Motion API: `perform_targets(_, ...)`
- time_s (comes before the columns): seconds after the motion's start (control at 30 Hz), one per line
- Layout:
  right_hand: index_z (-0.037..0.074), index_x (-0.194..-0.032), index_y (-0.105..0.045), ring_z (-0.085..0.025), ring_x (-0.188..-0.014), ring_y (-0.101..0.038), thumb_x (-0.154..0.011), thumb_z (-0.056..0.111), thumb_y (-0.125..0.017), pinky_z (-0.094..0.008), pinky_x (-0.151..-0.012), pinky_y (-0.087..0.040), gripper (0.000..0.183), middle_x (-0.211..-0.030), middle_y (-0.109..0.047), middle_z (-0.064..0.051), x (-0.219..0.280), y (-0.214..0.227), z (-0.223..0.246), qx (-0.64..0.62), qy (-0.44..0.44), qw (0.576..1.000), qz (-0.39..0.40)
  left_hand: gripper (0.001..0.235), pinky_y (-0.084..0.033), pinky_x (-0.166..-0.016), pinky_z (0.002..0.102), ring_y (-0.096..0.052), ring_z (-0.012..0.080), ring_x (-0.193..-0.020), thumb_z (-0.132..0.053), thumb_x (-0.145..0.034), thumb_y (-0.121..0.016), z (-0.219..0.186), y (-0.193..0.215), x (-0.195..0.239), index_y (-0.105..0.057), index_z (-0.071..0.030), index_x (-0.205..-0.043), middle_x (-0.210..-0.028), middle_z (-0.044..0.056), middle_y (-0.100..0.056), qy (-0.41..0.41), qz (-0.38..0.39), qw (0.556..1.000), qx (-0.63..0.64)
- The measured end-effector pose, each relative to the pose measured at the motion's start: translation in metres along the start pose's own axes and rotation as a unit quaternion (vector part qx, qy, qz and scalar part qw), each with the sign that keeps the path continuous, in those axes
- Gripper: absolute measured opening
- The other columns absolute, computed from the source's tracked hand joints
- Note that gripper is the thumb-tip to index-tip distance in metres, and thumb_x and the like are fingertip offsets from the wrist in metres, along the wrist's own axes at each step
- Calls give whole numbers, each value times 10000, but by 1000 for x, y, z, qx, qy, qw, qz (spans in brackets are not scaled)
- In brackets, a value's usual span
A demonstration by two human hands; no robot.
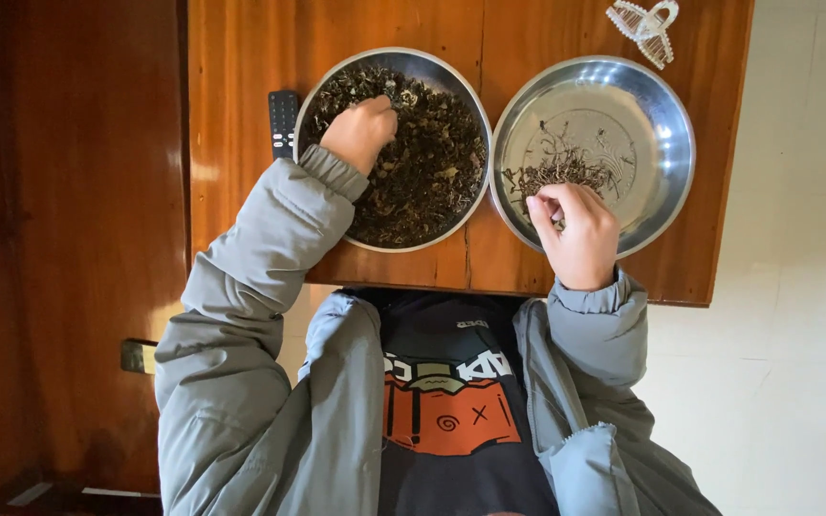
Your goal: Sorting through dried tea leaves to remove stems and debris by hand into separate metal trays.
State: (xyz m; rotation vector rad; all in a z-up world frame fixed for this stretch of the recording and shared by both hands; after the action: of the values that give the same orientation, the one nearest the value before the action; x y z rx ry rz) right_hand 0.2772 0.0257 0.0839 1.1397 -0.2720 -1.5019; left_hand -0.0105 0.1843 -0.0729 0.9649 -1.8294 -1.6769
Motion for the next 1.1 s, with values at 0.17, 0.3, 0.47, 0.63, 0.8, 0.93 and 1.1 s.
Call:
perform_targets(0.17, 85, -908, -701, -251, -653, -656, -982, 133, -780, -372, -651, -571, 118, -692, -647, -58, 0, 1, -1, 10, -19, 1000, -5, 337, -557, -518, 289, -632, 194, -630, -30, -877, -805, -14, 13, 1, -538, -89, -680, -790, 44, -570, -30, -55, 997, -52)
perform_targets(0.3, 135, -885, -702, -217, -651, -667, -958, 184, -770, -335, -636, -575, 112, -685, -646, -25, -1, -1, -5, 42, -32, 999, -7, 164, -601, -539, 326, -688, 250, -759, 14, -931, -725, -16, 26, 0, -609, -11, -818, -970, 119, -614, -16, 18, 999, -27)
perform_targets(0.47, 140, -874, -701, -193, -636, -670, -950, 174, -770, -310, -610, -577, 109, -672, -655, -12, -6, 4, 0, 29, -30, 999, -16, 84, -613, -582, 280, -697, 224, -914, 9, -967, -692, -12, 14, 3, -614, -10, -940, -1116, 113, -563, -19, 43, 997, -65)
perform_targets(0.63, 122, -868, -705, -215, -632, -676, -937, 142, -775, -330, -603, -587, 101, -669, -668, -32, -9, 4, 7, 20, -30, 999, -9, 101, -647, -637, 274, -689, 249, -1038, -37, -990, -699, -18, 34, 11, -618, 15, -1021, -1206, 135, -536, -4, 6, 998, -63)
perform_targets(0.8, 76, -890, -702, -246, -646, -687, -963, 102, -738, -342, -587, -601, 85, -676, -672, -91, -15, -5, 20, -25, -33, 998, 40, 45, -677, -733, 335, -709, 291, -995, 4, -1029, -589, -20, 38, 26, -556, -26, -1037, -1110, 146, -547, 89, -1, 996, -13)
perform_targets(0.93, 71, -901, -697, -249, -667, -700, -970, 86, -720, -342, -595, -608, 74, -701, -687, -110, -15, -20, 26, -30, -21, 998, 48, 106, -665, -689, 426, -713, 339, -929, -69, -1040, -584, -34, 45, 35, -489, -39, -1073, -1045, 133, -526, 114, -24, 993, 12)
perform_targets(1.1, 102, -934, -706, -213, -698, -715, -948, 145, -755, -293, -584, -626, 67, -730, -702, -72, -12, -26, 28, -38, -6, 998, 53, 125, -686, -717, 345, -750, 316, -932, -112, -1066, -554, -38, 32, 39, -478, -21, -1105, -1130, 175, -539, 108, -73, 987, -95)
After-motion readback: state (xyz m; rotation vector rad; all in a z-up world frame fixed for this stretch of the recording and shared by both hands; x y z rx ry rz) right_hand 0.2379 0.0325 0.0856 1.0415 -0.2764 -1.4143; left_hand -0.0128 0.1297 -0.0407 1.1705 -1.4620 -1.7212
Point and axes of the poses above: each hand's wrist, its own x-axis away from the middle knuckle, its own y-axis out of the back of the hand, z = x × y, the point moved 7 cm from there along -x, towards the middle knuckle
